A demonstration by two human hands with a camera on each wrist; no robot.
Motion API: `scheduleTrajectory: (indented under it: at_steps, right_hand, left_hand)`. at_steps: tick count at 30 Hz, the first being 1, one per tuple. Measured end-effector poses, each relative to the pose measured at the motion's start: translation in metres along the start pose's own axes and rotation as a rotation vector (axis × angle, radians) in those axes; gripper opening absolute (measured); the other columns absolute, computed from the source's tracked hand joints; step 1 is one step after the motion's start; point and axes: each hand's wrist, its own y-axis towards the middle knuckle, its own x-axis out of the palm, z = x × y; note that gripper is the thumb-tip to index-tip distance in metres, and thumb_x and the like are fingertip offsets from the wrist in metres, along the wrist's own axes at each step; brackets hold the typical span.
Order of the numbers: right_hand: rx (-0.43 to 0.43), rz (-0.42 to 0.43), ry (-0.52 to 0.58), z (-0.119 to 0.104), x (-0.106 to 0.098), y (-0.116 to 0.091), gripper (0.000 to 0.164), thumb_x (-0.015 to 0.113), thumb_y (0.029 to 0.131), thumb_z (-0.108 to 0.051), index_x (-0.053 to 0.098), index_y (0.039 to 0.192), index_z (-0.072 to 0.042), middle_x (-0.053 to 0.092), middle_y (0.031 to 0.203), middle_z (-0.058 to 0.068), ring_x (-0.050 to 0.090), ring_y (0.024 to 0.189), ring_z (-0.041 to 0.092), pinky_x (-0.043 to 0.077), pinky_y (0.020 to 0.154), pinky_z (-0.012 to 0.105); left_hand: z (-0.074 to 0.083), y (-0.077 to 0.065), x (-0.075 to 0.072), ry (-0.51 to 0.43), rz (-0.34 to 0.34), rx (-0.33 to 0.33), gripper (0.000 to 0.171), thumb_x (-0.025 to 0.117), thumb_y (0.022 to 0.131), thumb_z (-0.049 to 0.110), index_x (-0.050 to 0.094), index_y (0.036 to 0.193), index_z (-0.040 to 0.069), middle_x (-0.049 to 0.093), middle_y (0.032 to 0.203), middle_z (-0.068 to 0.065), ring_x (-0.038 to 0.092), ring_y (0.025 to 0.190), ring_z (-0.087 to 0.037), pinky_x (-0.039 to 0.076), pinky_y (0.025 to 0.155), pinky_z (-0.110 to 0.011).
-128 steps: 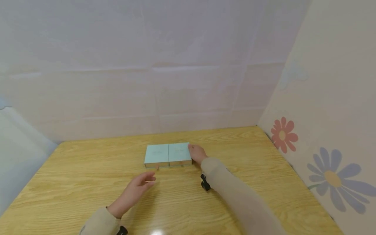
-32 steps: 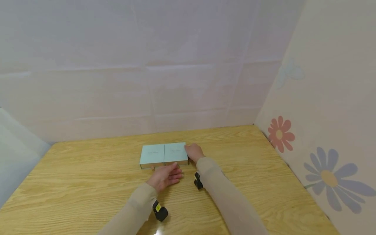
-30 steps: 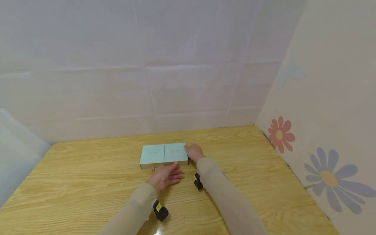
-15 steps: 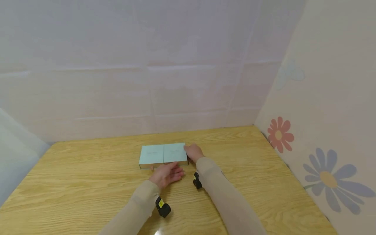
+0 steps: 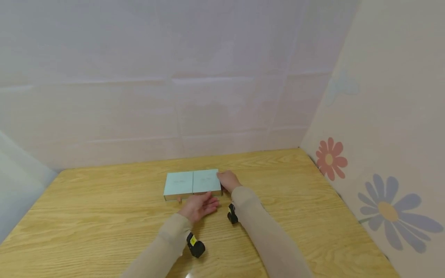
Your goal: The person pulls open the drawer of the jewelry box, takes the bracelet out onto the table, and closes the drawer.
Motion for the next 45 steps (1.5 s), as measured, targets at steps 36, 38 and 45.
scheduleTrajectory:
  at_steps: [36,38,45]
  right_hand:
    - [0.016,0.012,-0.026,-0.002,0.002,0.004,0.048,0.034,0.106,-0.036,0.062,0.118,0.001,0.059,0.083,0.014,0.055,0.067,0.024,0.047,0.057,0.032]
    - [-0.034,0.054,-0.086,0.000,0.007,0.005,0.050,0.030,0.107,-0.034,0.056,0.130,0.003,0.063,0.103,0.019,0.061,0.087,0.030,0.052,0.074,0.037]
    - [-0.072,0.120,-0.241,-0.004,0.017,0.002,0.053,0.026,0.108,-0.033,0.041,0.144,0.003,0.043,0.147,0.020,0.037,0.135,0.038,0.027,0.112,0.049]
  left_hand:
    - [0.002,0.002,-0.001,-0.024,0.022,-0.017,0.029,0.039,0.104,-0.001,0.044,0.129,-0.013,0.066,0.093,-0.016,0.071,0.085,-0.023,0.057,0.077,-0.032]
    - [0.002,0.002,-0.001,-0.018,0.020,-0.017,0.029,0.038,0.104,0.000,0.045,0.129,-0.013,0.066,0.090,-0.014,0.071,0.084,-0.023,0.057,0.076,-0.031]
    - [0.002,0.002,-0.001,-0.022,0.014,-0.022,0.027,0.038,0.104,0.000,0.046,0.127,-0.013,0.064,0.086,-0.011,0.071,0.080,-0.021,0.057,0.075,-0.030]
